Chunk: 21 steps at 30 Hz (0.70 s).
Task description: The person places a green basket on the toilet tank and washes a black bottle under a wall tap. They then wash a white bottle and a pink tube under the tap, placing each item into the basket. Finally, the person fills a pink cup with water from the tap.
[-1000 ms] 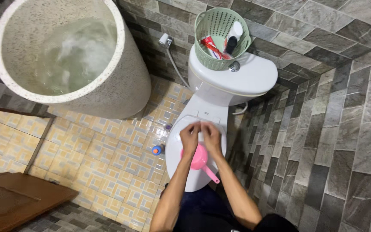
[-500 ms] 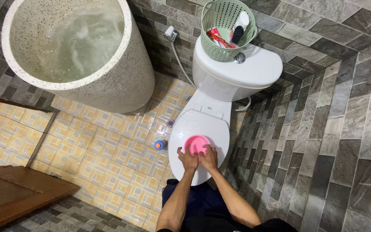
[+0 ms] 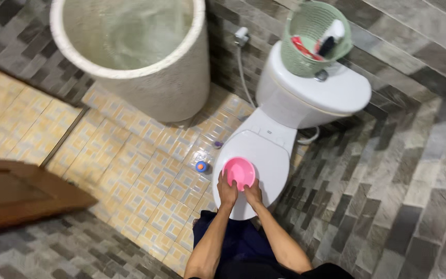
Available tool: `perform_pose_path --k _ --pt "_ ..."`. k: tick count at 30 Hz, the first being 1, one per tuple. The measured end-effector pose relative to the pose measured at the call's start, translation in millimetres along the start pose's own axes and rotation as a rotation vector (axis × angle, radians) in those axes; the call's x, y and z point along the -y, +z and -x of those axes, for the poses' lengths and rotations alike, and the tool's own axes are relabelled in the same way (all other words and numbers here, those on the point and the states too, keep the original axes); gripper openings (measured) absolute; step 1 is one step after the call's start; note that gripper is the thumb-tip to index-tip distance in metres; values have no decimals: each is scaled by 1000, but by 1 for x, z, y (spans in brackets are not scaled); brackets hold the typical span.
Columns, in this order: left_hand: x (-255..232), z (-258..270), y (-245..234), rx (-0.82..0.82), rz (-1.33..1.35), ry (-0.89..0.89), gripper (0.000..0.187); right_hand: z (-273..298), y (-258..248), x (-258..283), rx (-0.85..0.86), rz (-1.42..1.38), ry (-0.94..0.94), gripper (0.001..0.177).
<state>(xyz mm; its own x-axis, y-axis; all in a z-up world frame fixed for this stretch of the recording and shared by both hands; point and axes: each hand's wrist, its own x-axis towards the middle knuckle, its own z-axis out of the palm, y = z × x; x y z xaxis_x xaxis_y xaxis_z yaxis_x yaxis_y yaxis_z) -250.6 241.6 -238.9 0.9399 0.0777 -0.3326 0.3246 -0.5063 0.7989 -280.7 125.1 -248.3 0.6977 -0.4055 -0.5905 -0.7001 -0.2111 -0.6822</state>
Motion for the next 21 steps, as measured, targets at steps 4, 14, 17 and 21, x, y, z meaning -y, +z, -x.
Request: perform_pose_path --k 4,14,17,21 --pt "-1 11 -57 -132 4 90 74 6 40 25 141 -110 -5 49" --pt "45 43 -169 -522 114 49 86 48 163 77 601 -125 -122 34" --pt "71 46 -202 -663 154 62 76 70 202 89 677 17 -147 38" --pt "107 63 -250 -835 168 57 62 118 257 124 833 -25 -93 96"
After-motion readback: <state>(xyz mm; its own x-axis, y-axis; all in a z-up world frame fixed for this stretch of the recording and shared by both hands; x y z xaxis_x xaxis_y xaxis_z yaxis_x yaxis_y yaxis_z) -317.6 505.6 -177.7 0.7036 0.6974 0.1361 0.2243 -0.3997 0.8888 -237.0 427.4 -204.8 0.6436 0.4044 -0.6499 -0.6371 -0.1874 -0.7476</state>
